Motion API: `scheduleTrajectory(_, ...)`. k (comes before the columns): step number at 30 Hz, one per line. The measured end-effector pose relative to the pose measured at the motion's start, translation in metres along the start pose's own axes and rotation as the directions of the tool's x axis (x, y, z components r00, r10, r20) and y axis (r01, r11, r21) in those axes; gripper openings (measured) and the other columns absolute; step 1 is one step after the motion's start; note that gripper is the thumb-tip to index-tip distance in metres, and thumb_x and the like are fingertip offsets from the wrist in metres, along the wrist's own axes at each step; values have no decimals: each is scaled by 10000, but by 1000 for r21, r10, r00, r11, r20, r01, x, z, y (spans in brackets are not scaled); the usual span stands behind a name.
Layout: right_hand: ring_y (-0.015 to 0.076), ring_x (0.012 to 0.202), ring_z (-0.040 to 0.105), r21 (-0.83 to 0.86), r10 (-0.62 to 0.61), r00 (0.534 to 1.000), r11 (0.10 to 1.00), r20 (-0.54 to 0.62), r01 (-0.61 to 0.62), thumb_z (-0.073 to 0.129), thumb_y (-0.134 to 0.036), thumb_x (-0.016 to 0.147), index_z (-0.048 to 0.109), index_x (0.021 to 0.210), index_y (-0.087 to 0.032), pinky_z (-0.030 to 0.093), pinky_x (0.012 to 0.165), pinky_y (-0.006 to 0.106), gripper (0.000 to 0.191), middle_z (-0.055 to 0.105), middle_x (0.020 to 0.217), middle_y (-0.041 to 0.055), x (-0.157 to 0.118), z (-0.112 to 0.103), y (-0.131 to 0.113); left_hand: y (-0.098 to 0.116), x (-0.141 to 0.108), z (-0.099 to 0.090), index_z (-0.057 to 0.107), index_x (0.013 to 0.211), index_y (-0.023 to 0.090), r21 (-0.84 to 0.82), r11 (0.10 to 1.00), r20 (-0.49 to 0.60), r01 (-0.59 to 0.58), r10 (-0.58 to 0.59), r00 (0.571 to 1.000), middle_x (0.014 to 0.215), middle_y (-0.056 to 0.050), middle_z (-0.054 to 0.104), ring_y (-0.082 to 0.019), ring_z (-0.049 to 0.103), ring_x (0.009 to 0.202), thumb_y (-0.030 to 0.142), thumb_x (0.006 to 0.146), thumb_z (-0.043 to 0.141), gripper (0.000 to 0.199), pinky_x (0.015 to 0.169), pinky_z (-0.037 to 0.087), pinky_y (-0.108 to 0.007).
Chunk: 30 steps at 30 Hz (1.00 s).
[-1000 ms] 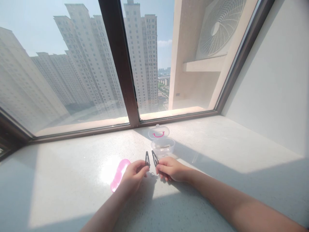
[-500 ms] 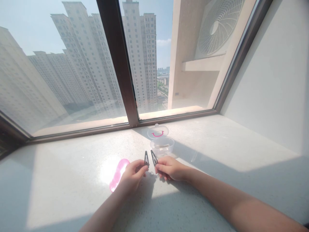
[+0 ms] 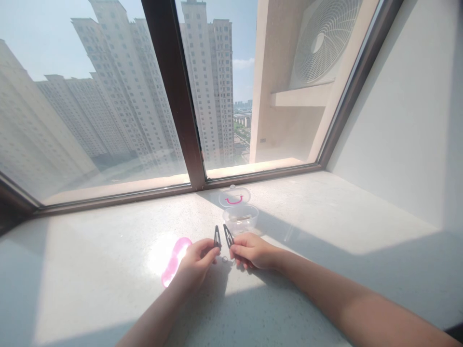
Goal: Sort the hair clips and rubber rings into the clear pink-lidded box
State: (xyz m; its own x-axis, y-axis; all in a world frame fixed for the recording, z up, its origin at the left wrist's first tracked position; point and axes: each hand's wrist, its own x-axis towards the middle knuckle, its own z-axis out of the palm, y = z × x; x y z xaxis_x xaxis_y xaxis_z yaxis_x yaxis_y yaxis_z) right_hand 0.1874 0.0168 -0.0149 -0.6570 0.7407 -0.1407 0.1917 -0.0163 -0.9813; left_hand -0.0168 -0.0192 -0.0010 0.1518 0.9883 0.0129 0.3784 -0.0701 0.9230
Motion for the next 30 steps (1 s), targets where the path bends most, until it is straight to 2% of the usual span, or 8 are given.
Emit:
scheduleTrajectory(6, 53, 409, 462, 5, -6, 1000, 1000, 4, 6, 481, -256, 861, 590, 786, -130, 319, 350, 144, 182, 570, 624, -6, 1, -1, 2, 0, 0, -1, 657, 812, 149, 49, 999, 14, -4, 3, 1000, 655, -21, 621, -180, 593, 650, 318, 842, 562, 196, 640, 427, -276)
scheduleTrajectory(17, 58, 406, 454, 0, -2, 1000, 1000, -7, 2, 477, -249, 867, 590, 780, -133, 315, 343, 148, 184, 571, 617, -6, 1, 0, 3, 4, -1, 0, 654, 803, 148, 36, 999, 7, 4, -4, 1000, 647, -11, 617, -171, 584, 636, 314, 830, 568, 189, 627, 420, -266)
scheduleTrajectory(30, 60, 406, 457, -5, -5, 1000, 1000, 3, 5, 479, -260, 860, 582, 771, -133, 313, 346, 149, 186, 564, 612, -5, 0, 0, -1, -5, 2, 0, 649, 811, 153, 0, 1000, 9, -11, 11, 1000, 658, -9, 618, -167, 588, 639, 318, 838, 571, 185, 628, 431, -262)
